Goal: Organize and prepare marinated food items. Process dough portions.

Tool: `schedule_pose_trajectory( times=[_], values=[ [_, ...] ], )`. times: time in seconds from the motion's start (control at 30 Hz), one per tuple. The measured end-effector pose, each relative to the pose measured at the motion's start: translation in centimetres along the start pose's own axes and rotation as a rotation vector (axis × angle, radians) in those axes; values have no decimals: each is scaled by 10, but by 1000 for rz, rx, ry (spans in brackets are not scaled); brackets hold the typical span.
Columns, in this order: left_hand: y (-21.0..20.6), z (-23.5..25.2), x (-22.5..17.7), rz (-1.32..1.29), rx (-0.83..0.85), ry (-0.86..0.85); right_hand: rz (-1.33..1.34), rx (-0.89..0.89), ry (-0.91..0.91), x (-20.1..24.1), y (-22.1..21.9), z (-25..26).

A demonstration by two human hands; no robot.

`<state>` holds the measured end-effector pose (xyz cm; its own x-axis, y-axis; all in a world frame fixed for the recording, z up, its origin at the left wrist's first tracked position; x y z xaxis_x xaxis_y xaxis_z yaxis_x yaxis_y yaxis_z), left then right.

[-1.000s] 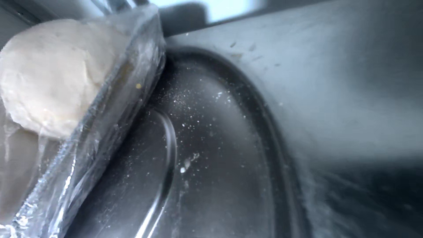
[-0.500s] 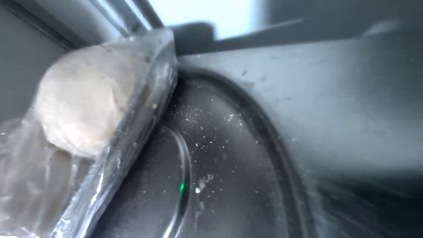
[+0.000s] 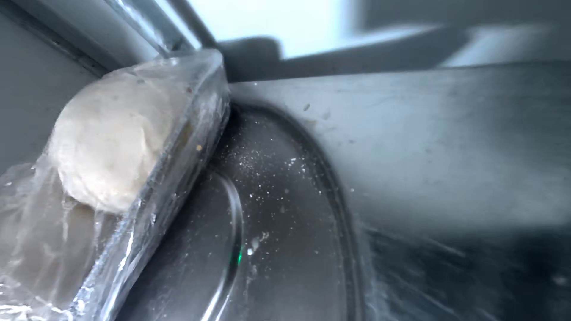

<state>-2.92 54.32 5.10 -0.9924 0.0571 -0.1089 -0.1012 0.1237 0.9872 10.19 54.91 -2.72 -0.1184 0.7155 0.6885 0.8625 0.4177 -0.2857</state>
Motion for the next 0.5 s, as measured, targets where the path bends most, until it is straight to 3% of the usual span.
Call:
schedule_pose_trajectory(
  times=[0.13, 0.27, 0.33, 0.4, 0.5],
  values=[
    [21, -11, -35, -124, 26, 52, 625, -8, 181, -13, 16, 39],
    [5, -4, -12, -26, 8, 28, 1058, 46, 141, -20, 13, -1],
    [-19, 10, 25, 16, -42, -70, 1108, 123, 283, -26, 16, -16],
    [-26, 14, 35, -14, -43, -135, 1155, 71, 274, -21, 22, -70],
    [-10, 2, -4, -14, 46, -81, 1150, 4, 219, -14, 28, -121]
  ],
)
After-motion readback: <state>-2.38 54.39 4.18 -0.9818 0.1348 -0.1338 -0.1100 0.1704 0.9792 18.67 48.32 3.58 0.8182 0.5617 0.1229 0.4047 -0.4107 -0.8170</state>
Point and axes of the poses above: each hand's wrist, its own z-axis towards the middle knuckle, its own y-axis out of the back of the hand, x = y × z, the point moved 6 cm from there along z, towards the middle knuckle, and after that the axes turned 12 degrees about -y, right-handed, at the moved point
